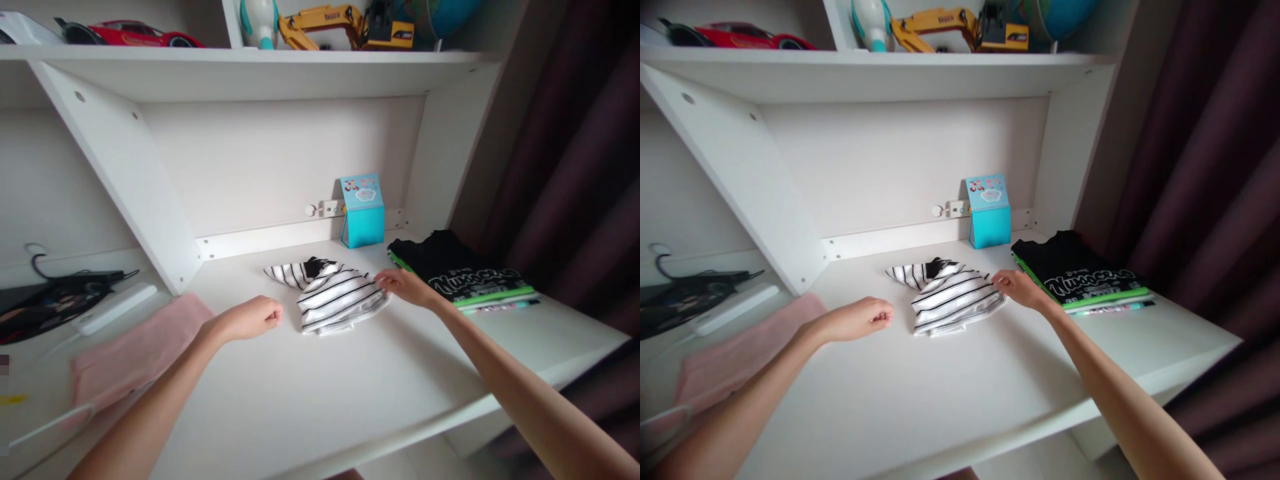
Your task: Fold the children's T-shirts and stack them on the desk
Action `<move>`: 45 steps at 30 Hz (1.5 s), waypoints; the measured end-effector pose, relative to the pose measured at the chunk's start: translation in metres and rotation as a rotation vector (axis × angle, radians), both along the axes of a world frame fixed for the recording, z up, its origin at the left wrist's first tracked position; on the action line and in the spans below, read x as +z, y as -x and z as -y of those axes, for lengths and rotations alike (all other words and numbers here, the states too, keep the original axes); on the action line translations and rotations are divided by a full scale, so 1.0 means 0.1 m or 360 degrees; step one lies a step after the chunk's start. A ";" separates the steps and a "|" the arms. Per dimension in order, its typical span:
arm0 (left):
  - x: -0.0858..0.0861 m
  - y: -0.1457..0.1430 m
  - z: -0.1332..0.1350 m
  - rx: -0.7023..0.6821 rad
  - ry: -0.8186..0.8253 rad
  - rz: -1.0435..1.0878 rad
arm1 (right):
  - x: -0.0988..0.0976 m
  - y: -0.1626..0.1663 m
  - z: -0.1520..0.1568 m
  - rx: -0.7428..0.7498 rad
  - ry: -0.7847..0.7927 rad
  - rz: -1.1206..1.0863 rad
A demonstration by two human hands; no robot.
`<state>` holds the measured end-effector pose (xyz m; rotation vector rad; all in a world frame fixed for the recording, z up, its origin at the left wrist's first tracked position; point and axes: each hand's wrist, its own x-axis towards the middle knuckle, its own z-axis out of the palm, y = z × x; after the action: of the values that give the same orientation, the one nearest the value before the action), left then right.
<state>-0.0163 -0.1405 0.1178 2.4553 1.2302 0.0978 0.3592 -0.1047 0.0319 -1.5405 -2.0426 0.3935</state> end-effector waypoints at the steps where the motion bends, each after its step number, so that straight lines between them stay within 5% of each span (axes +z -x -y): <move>1: -0.07 0.00 -0.02 0.0010 0.0016 -0.0021 | -0.02 0.02 0.00 0.0017 0.0029 0.0043; 10: -0.50 -0.53 -0.04 0.0087 -0.0385 -0.0038 | 0.09 0.18 0.06 0.0187 0.0127 0.0408; 14: -0.61 -0.56 -0.10 0.0251 -0.0443 0.0045 | 0.07 0.17 0.12 0.0014 0.0037 0.0551; 19: -0.31 -0.38 -0.33 0.0438 -0.0290 0.0761 | 0.24 0.24 0.12 -0.0323 -0.0183 0.0564; 22: -0.04 -0.28 -0.40 0.0633 -0.0449 0.1196 | 0.58 0.33 0.18 -0.0510 -0.0421 0.0319; 25: 0.23 -0.23 -0.36 0.0778 -0.0592 0.1456 | 0.94 0.46 0.33 -0.0414 -0.0614 -0.0094; 29: 0.56 -0.13 -0.13 0.0629 -0.0310 0.1429 | 1.15 0.58 0.52 -0.0144 -0.0404 0.0189; 32: 0.66 0.02 0.00 0.0372 0.0047 0.1031 | 1.10 0.53 0.53 -0.0397 -0.0424 0.0571; 35: 0.53 0.16 0.01 0.0207 0.0074 0.0607 | 1.06 0.41 0.48 -0.0750 -0.0588 0.0494; 39: 0.11 0.23 -0.06 0.0504 -0.0161 0.0274 | 1.06 0.37 0.45 -0.0720 -0.0649 0.0226; 42: -0.20 0.20 -0.04 0.0801 0.0154 0.0553 | 1.02 0.44 0.49 -0.0446 -0.0556 0.0144; 45: -0.42 0.17 0.04 0.0943 0.0603 0.1260 | 0.92 0.47 0.55 -0.0097 -0.0221 -0.0024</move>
<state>-0.0336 -0.1445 0.0763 1.4223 1.3618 0.8209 0.3125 -0.1595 0.1236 -1.5071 -1.9626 0.2343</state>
